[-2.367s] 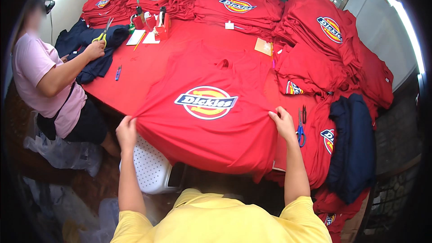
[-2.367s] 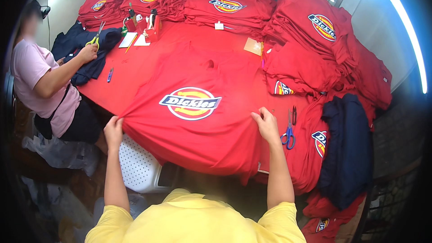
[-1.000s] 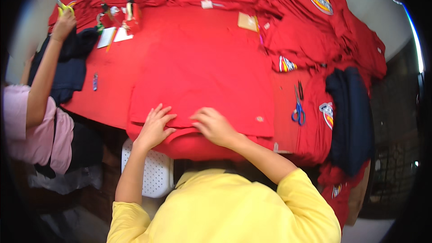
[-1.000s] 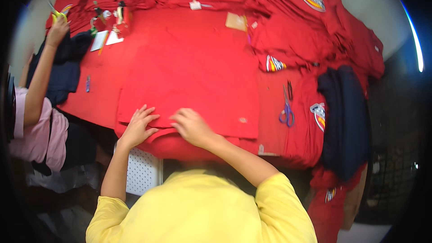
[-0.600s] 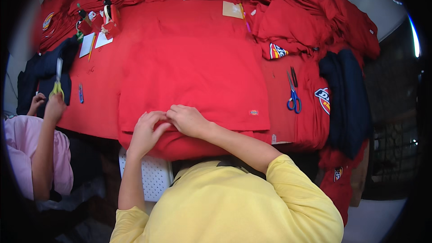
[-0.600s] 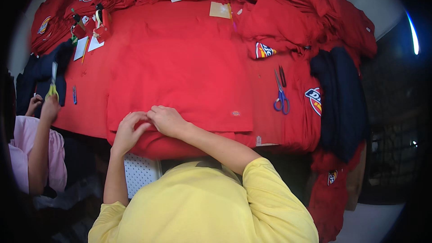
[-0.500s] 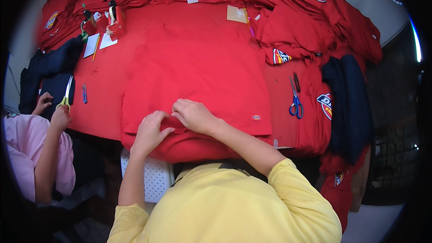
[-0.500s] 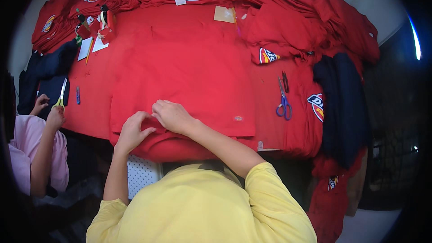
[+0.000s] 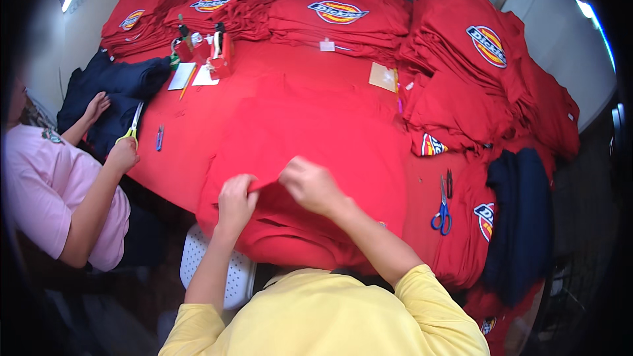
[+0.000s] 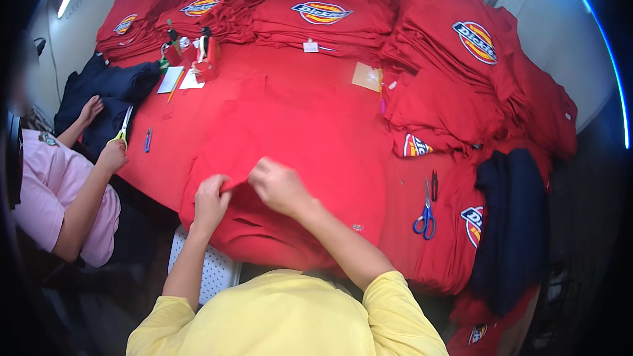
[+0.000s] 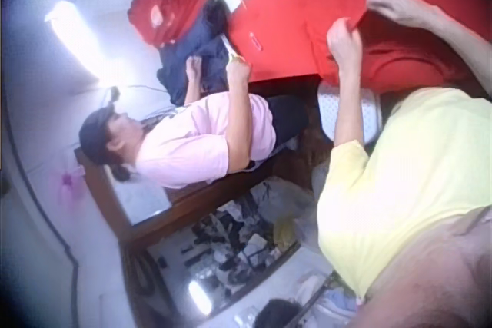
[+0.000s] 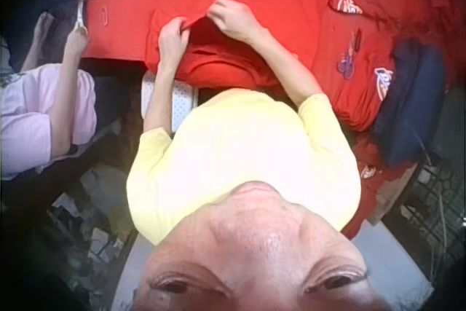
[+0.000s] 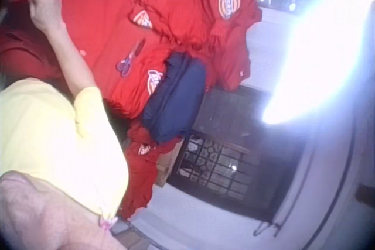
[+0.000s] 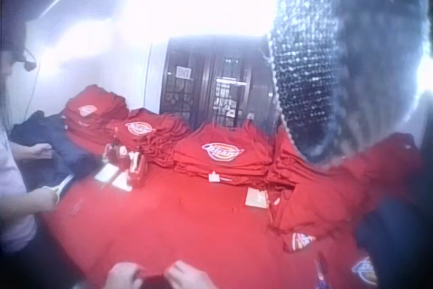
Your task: The person picks up and folds red t-shirts from a large pile on a table, occasionally using shears to trim loose threads.
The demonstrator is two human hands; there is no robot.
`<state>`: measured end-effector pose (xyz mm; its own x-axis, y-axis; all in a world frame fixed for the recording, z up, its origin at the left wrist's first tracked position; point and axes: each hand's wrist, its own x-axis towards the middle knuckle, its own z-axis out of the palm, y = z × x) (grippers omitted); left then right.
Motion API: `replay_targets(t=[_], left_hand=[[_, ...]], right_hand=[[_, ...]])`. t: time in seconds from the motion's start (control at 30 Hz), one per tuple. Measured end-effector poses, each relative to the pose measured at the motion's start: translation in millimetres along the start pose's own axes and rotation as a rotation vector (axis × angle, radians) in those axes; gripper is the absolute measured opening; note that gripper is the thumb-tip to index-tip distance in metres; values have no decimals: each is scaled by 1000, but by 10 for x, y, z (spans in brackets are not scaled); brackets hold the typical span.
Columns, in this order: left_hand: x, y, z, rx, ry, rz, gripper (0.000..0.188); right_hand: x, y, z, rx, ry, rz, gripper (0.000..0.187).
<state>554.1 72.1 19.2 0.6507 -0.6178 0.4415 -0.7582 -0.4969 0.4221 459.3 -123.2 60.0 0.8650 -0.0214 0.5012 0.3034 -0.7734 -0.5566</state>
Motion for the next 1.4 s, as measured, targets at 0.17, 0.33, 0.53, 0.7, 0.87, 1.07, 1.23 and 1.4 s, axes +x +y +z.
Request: replay_targets(t=[0.17,0.33,0.53,0.7,0.87,1.07,1.23,1.4], left_hand=[[36,-19,50,216,357,-24,38],[-358,193,345,66,15,167,35],[-532,861,164,-368,-313,-75,22],[-522,1156,709,-1754,-639,-1020,35],[-541,1232,786,-1924,-418,-1326,41],[-409,1110,876,-1964,-211,-1264,48],[-29,1065,1038,-2098,-219,-1184,39],[533,768,890,-1970,-145,-645,27]], right_hand=[[-153,621,-1269,-382,529,112,8],[-1122,1302,-1583,-768,344,532,12],[-1175,501,-626,552,-195,1149,25],[-1248,474,-78,1211,330,1105,28],[-1640,153,23,1286,590,1036,35],[-1477,244,-89,1599,733,1132,31],[-995,703,54,1768,531,940,13],[-638,763,-101,1524,496,802,18]])
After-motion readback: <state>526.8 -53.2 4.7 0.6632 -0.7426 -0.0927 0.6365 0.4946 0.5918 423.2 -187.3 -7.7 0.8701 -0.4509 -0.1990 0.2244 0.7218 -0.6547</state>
